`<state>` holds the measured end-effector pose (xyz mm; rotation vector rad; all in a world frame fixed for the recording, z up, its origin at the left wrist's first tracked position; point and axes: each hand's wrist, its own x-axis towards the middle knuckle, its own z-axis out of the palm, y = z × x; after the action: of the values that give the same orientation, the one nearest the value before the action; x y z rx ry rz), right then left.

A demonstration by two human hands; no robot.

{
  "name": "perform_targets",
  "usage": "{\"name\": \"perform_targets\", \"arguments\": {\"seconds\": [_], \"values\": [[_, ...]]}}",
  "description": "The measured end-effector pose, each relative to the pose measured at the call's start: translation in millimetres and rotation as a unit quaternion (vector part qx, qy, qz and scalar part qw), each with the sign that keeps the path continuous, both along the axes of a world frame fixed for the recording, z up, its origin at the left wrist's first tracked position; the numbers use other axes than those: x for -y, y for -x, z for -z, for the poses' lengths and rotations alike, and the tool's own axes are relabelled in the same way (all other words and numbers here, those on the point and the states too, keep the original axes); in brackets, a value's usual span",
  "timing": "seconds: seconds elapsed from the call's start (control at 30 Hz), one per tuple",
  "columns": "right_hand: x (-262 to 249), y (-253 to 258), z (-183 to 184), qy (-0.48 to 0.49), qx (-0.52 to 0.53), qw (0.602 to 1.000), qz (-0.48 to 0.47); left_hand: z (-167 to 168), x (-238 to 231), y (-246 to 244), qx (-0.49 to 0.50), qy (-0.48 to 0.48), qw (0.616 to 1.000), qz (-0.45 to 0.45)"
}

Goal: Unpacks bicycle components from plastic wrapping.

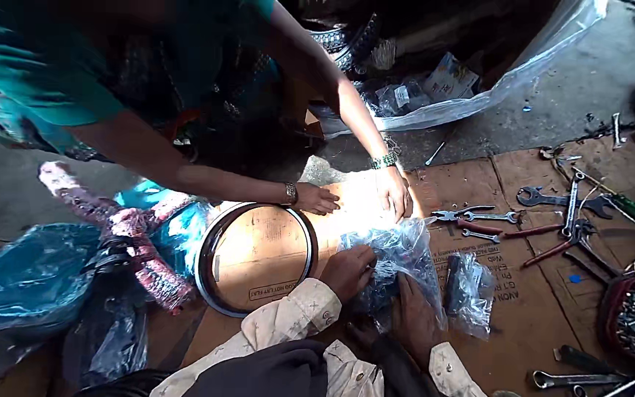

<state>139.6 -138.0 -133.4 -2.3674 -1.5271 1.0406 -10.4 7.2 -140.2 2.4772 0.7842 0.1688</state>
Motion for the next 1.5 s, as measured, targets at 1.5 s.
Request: {"name": "perform_targets", "arguments": {"seconds": [1.5], "values": [[-25, -17, 32, -0.095, 0.063, 0.990, 0.079, 52, 18, 39, 0.041, 0.449, 0.837, -0.309]]}}
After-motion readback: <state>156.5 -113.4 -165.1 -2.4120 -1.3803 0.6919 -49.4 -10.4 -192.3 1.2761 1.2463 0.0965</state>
